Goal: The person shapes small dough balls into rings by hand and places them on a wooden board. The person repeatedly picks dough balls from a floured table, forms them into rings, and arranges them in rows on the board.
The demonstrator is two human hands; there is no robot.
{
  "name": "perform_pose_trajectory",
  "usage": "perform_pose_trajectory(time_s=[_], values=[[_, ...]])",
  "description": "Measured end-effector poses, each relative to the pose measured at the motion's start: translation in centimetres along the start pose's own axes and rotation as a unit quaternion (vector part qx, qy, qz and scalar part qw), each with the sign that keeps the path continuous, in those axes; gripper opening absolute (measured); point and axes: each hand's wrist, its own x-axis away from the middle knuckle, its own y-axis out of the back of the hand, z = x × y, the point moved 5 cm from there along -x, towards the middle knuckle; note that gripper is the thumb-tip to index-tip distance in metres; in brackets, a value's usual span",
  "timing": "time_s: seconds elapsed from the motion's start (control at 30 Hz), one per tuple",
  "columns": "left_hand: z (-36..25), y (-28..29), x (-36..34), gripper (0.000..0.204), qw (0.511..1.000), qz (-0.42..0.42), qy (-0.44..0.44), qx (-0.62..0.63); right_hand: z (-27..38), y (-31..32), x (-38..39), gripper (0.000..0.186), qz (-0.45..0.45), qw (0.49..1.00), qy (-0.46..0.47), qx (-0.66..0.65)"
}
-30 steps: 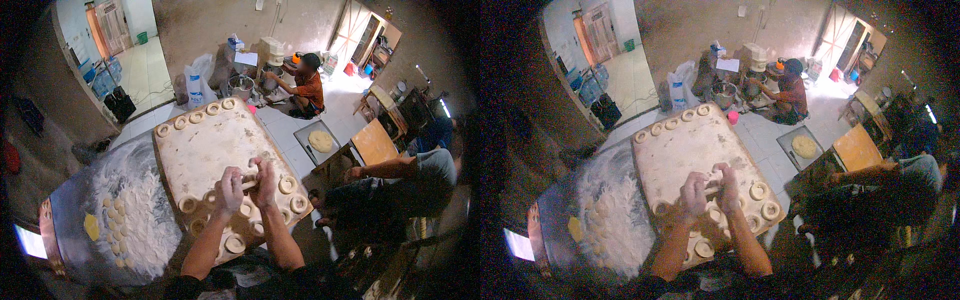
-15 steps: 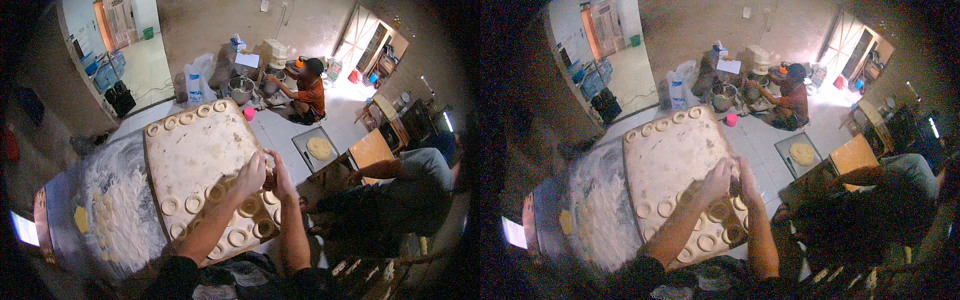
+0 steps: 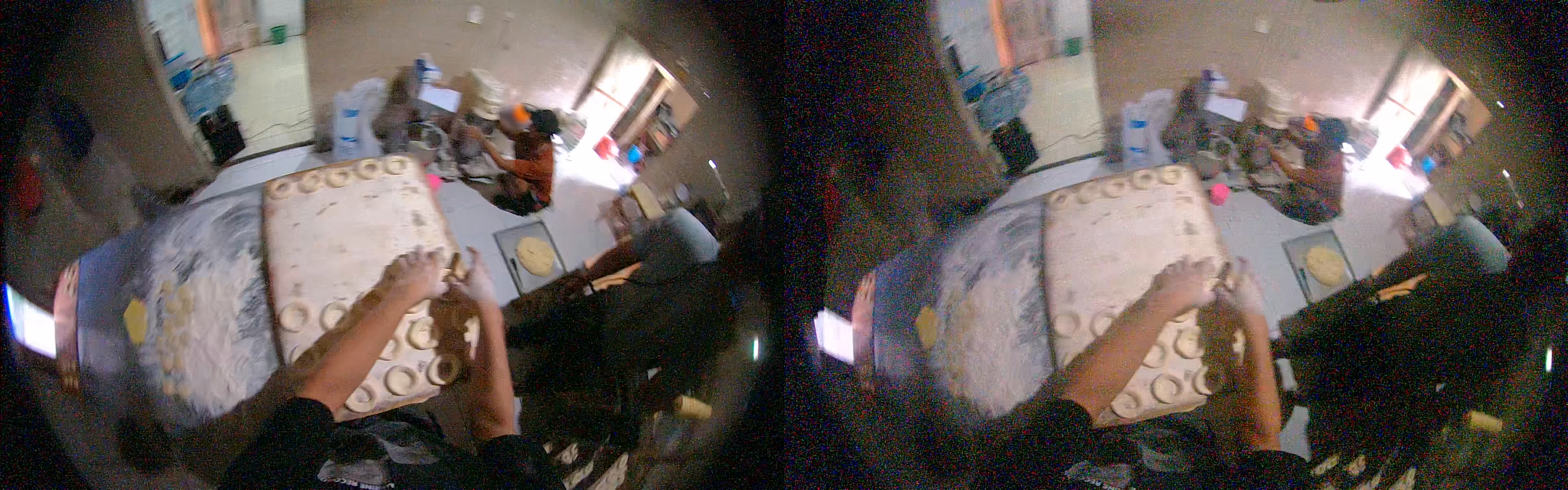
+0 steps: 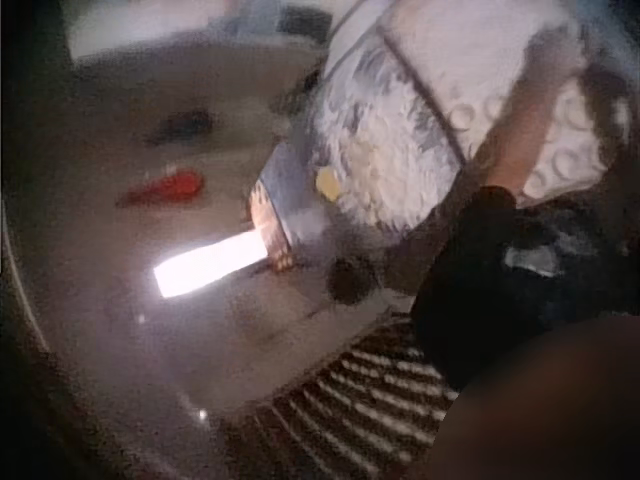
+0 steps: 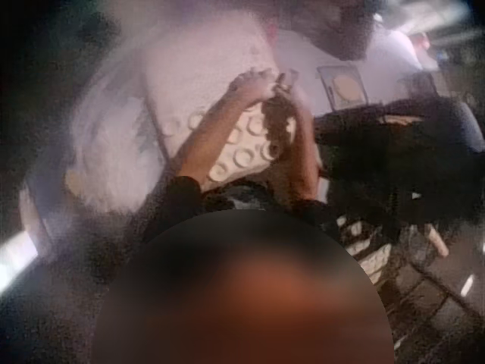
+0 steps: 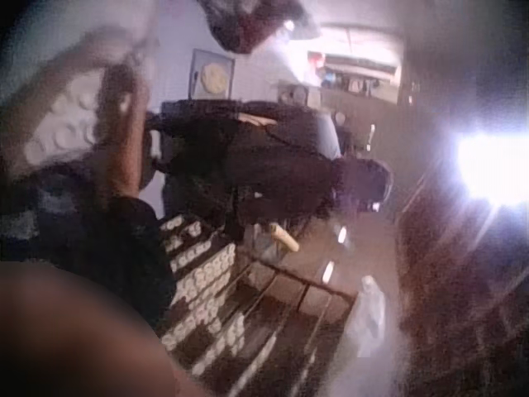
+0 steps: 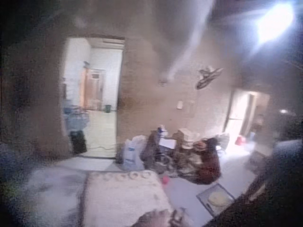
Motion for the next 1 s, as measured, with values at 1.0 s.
perform_pose_trajectory(time_s=[1.0], values=[[44.0,-6.0,49.8,0.038,0.648,-0.508,0.232,0.518,59.0,-31.8,29.8,0.035,0.543,0.713,0.441,0.047]])
